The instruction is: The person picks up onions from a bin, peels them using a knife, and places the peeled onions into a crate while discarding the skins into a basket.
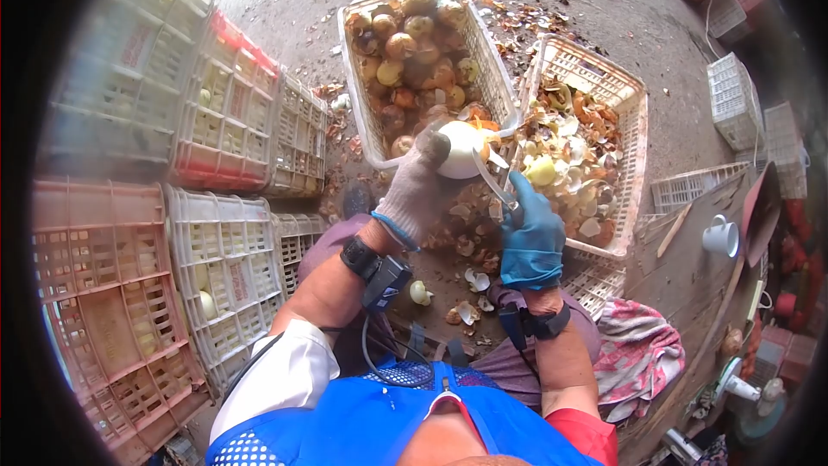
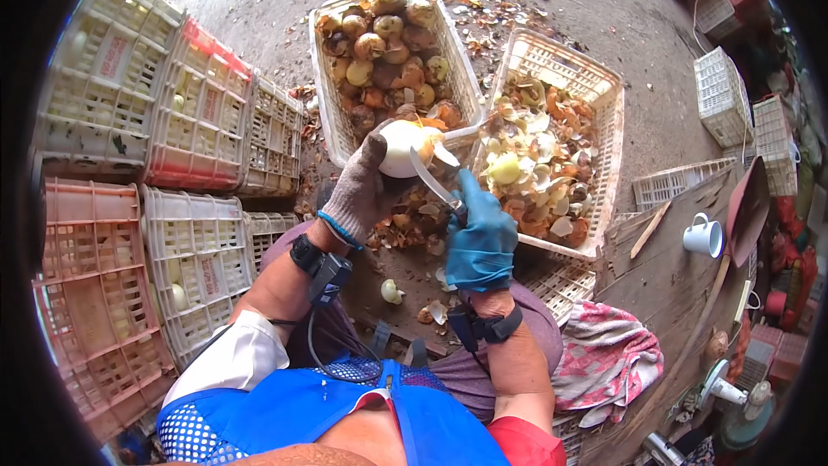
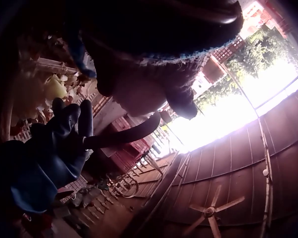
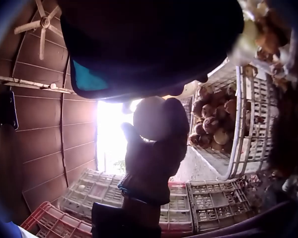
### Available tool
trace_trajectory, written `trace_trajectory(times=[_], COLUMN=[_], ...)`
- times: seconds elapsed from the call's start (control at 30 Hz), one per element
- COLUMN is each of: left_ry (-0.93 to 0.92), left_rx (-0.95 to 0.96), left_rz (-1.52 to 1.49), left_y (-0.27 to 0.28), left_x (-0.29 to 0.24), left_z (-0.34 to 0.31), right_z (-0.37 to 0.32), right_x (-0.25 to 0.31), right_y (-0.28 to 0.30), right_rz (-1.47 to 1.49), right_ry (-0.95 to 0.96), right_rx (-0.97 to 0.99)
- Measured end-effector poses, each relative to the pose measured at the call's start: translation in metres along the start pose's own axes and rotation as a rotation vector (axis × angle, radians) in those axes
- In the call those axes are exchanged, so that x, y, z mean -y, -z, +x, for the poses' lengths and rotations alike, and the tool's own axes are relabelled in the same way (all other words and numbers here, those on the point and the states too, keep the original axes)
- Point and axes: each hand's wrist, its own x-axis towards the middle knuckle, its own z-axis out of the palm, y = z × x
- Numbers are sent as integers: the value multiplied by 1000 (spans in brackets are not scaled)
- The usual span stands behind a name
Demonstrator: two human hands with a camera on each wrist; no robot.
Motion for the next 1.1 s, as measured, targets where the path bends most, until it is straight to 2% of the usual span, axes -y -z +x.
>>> trace_trajectory(times=[0.17, 0.27, 0.37, 0.47, 0.57, 0.67, 0.77, 0.87, 1.0, 1.03, 1.1], left_ry=[4, -64, -75, -35, -4, 5, 6, 26, 60, 52, 64], left_rx=[-15, 4, -25, -15, 5, 11, -49, -43, 86, 117, 165], left_rz=[42, 64, 36, -4, 32, 81, 216, 401, 577, 589, 564], left_y=[-2, -2, -4, -2, 0, -1, -10, -9, 6, 10, 11], left_x=[-3, -1, 0, 1, -1, 0, -1, 4, 7, 9, 10], left_z=[-1, 0, -1, -1, -2, -1, -7, -9, -3, -1, -2], right_z=[-3, 1, -1, -2, -2, 6, 5, 9, 6, 7, 9], right_x=[-4, -6, -5, -13, -25, -1, 4, 8, -13, -17, -19], right_y=[-8, -11, -10, -17, -15, 4, 0, 7, 1, -1, 2], right_rz=[50, 249, 398, 367, 642, 846, 837, 616, 694, 605, 581], right_ry=[-165, -226, -312, -329, -459, -541, -391, -215, -324, -211, -322], right_rx=[-14, -35, 52, 73, 194, 267, 140, 17, 6, -113, -138])
